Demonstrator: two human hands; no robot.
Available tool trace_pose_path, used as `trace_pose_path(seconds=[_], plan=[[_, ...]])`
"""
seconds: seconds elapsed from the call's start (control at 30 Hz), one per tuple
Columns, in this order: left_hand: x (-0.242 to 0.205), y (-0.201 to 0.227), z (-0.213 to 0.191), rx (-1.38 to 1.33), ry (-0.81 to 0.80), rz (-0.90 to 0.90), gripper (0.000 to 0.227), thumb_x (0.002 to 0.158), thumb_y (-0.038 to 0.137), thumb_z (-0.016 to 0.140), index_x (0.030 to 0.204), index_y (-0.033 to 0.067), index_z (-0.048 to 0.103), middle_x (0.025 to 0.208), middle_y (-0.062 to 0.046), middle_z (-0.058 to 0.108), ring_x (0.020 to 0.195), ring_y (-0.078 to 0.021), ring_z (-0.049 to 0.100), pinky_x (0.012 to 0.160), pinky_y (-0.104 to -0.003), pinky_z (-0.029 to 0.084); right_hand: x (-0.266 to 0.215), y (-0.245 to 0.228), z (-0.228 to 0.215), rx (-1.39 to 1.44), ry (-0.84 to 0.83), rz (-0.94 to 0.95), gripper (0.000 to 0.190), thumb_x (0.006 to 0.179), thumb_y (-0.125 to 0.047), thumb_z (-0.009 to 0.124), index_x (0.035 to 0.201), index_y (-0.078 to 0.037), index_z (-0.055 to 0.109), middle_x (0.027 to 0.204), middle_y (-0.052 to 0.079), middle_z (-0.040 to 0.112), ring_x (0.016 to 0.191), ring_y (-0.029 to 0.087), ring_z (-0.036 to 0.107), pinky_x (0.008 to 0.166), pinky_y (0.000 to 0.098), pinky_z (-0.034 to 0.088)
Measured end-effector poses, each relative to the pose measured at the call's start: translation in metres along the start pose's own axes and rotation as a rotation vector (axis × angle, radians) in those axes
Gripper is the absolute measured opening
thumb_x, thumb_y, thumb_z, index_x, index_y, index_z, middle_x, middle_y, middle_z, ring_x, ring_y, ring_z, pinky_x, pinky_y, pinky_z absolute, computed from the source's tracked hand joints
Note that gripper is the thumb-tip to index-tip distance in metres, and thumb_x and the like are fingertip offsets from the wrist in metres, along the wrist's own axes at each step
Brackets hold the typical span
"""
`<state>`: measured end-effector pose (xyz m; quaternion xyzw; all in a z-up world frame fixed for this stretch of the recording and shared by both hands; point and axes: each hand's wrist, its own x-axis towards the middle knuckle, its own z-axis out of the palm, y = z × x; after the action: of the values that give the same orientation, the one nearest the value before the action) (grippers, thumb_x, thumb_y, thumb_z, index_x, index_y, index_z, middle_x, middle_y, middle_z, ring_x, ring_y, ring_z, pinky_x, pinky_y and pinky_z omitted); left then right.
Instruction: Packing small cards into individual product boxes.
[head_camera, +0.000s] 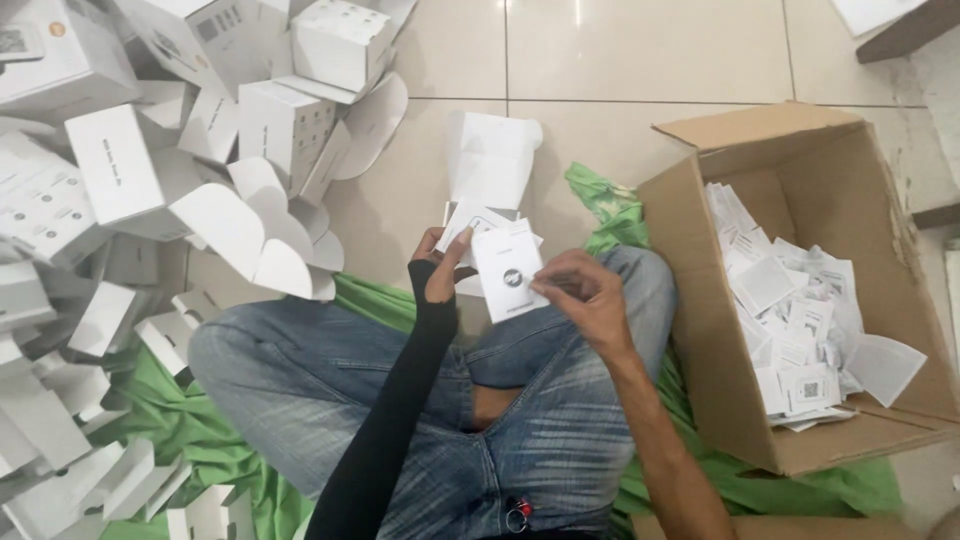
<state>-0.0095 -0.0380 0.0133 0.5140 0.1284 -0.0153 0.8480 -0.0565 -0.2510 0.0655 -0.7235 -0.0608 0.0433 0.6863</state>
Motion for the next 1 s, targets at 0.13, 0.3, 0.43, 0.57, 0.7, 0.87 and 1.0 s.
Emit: trace_pose_path(seconds=[0.13, 0.3, 0.43, 0.57, 0.7, 0.87, 1.0], plan=[[0.002, 0.004, -0.040, 0.080, 0.008, 0.013, 0.028, 0.094, 0.023, 0.071, 0.104, -0.0011, 0.062, 0.091, -0.014, 0.074, 0.075, -0.0181, 0.073, 0.061, -0.031, 0.061, 0.025, 0.001, 0.015, 0.069, 0.067, -0.129, 0.015, 0.089, 0.004, 0.076, 0.104, 0.000, 0.073, 0.110, 0.007, 0.068, 0.101, 0.016, 0.072, 0.092, 0.0307, 0.064], [0.000, -0.003, -0.046, -0.120, -0.005, -0.185, 0.043, 0.098, 0.031, 0.059, 0.125, -0.0017, 0.063, 0.098, -0.013, 0.076, 0.083, -0.0174, 0.076, 0.070, -0.031, 0.062, 0.043, -0.010, 0.055, -0.160, -0.007, 0.066, 0.014, 0.086, -0.001, 0.077, 0.099, -0.005, 0.072, 0.103, 0.003, 0.070, 0.098, 0.013, 0.075, 0.082, 0.0269, 0.066], [0.017, -0.039, -0.058, 0.011, -0.077, -0.106, 0.044, 0.097, 0.026, 0.061, 0.129, -0.0036, 0.062, 0.105, -0.016, 0.077, 0.091, -0.0202, 0.076, 0.080, -0.033, 0.062, 0.043, 0.020, 0.056, -0.275, 0.015, 0.045, 0.013, 0.088, -0.009, 0.078, 0.100, -0.006, 0.075, 0.104, 0.003, 0.073, 0.095, 0.012, 0.075, 0.077, 0.0274, 0.063], [0.039, -0.046, -0.053, 0.392, -0.233, 0.085, 0.041, 0.097, 0.017, 0.062, 0.130, -0.0071, 0.062, 0.103, -0.021, 0.075, 0.091, -0.0259, 0.074, 0.080, -0.034, 0.058, 0.056, 0.037, 0.045, -0.468, 0.153, -0.033, 0.019, 0.089, -0.017, 0.082, 0.105, -0.008, 0.079, 0.107, 0.002, 0.078, 0.094, 0.016, 0.070, 0.078, 0.0321, 0.055], [0.080, -0.071, -0.056, 0.865, -0.343, 0.402, 0.043, 0.088, 0.011, 0.063, 0.126, -0.0079, 0.061, 0.093, -0.024, 0.070, 0.087, -0.0324, 0.071, 0.076, -0.039, 0.055, 0.071, 0.049, 0.035, -0.413, 0.189, 0.045, 0.027, 0.090, -0.017, 0.077, 0.116, -0.010, 0.076, 0.122, 0.003, 0.073, 0.093, 0.015, 0.069, 0.075, 0.0307, 0.056], [0.128, -0.173, -0.068, 0.810, -0.471, 0.179, 0.036, 0.082, 0.010, 0.062, 0.113, -0.0094, 0.063, 0.087, -0.022, 0.068, 0.082, -0.0330, 0.069, 0.072, -0.041, 0.055, 0.064, 0.083, 0.025, -0.376, 0.195, 0.119, 0.050, 0.089, -0.014, 0.076, 0.135, -0.008, 0.057, 0.136, 0.011, 0.057, 0.106, 0.022, 0.069, 0.079, 0.0340, 0.060], [0.130, -0.202, -0.047, 0.562, -0.334, -0.067, 0.046, 0.077, 0.007, 0.060, 0.120, -0.0092, 0.054, 0.095, -0.020, 0.068, 0.086, -0.0321, 0.071, 0.072, -0.040, 0.058, 0.058, 0.095, 0.023, -0.453, 0.120, 0.025, 0.067, 0.090, -0.009, 0.074, 0.150, -0.008, 0.044, 0.136, 0.015, 0.056, 0.111, 0.027, 0.068, 0.088, 0.0374, 0.060]])
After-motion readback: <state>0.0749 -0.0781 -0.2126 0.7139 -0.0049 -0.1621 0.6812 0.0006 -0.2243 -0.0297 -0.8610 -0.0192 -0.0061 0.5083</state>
